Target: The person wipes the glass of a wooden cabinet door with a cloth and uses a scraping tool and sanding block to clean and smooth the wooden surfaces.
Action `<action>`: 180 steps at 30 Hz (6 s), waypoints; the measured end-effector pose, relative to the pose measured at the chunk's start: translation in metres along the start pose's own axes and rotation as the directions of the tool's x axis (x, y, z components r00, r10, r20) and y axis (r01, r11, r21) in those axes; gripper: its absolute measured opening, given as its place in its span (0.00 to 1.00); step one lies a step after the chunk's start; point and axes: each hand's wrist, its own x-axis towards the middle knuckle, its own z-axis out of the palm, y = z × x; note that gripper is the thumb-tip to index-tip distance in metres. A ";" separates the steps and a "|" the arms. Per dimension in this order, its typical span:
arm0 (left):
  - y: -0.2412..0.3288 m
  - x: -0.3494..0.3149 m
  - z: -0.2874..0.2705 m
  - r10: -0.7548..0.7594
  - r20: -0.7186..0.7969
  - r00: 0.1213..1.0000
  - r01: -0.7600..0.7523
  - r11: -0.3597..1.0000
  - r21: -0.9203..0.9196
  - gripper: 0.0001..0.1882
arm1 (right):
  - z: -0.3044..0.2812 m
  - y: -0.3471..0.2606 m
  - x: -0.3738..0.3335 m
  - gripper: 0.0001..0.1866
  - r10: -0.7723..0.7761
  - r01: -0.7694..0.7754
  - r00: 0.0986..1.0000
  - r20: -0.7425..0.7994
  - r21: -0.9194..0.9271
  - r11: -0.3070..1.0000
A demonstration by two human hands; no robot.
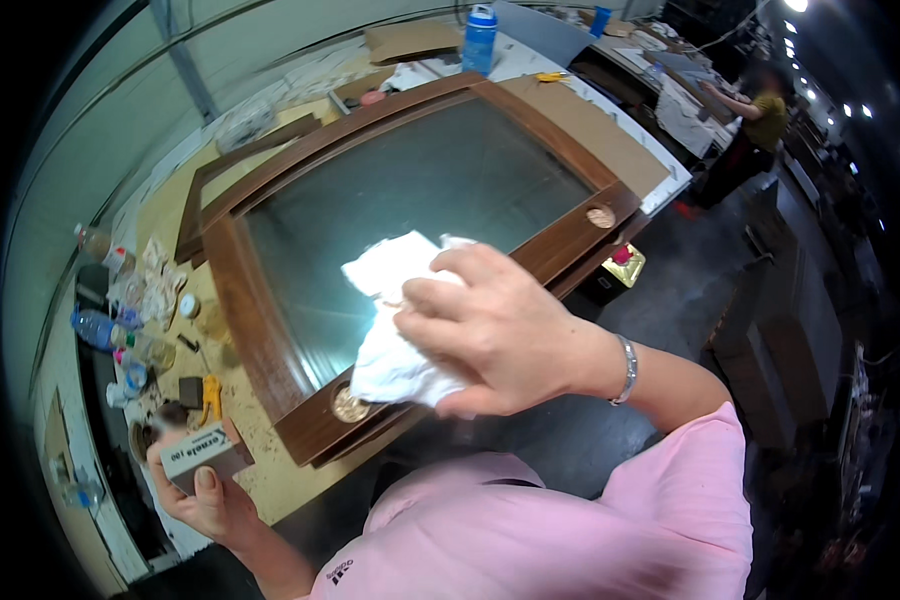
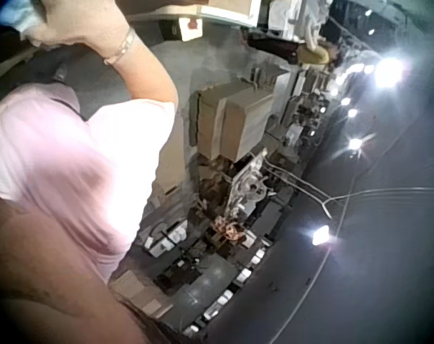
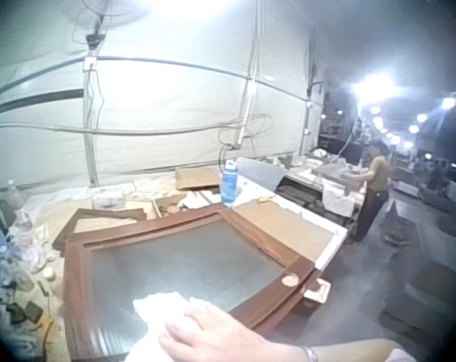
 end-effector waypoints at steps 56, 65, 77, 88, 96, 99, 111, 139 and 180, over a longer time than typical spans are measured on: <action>0.044 -0.116 0.305 0.267 -0.469 0.842 0.256 0.566 0.783 0.12 | -0.078 0.246 -0.065 0.11 -0.312 0.312 0.950 0.008 -0.051 0.949; 0.038 -0.115 0.331 0.248 -0.467 0.849 0.243 0.602 0.761 0.14 | -0.076 0.255 -0.065 0.06 -0.327 0.330 0.943 -0.060 0.036 0.943; 0.028 -0.108 0.453 0.209 0.198 0.958 -0.287 0.642 0.711 0.21 | -0.139 0.345 -0.100 0.06 0.145 -0.064 0.966 -0.213 0.345 0.936; 0.026 -0.100 0.510 0.382 0.391 0.837 -0.547 0.591 0.593 0.23 | -0.129 0.398 -0.172 0.06 0.304 -0.206 0.929 -0.211 0.389 0.898; 0.054 -0.062 0.499 0.077 0.631 0.772 -0.533 0.621 0.575 0.25 | -0.110 0.405 -0.209 0.05 0.418 -0.302 0.900 -0.124 0.516 0.802; 0.049 -0.038 0.502 0.002 0.645 0.764 -0.491 0.651 0.579 0.23 | -0.100 0.409 -0.223 0.05 0.384 -0.293 0.914 -0.128 0.445 0.846; 0.005 0.058 0.520 -0.111 0.642 0.759 -0.535 0.457 0.711 0.18 | -0.065 0.426 -0.327 0.07 0.581 -0.541 0.814 0.006 0.373 0.754; -0.122 0.254 0.553 -0.308 0.418 0.855 -0.324 0.312 0.893 0.22 | -0.067 0.422 -0.436 0.09 0.830 -0.789 0.556 0.048 0.344 0.509; -0.049 0.105 0.513 -0.174 0.835 0.522 -0.714 0.447 0.539 0.30 | -0.084 0.296 -0.144 0.26 -0.113 0.239 0.970 -0.217 0.739 0.630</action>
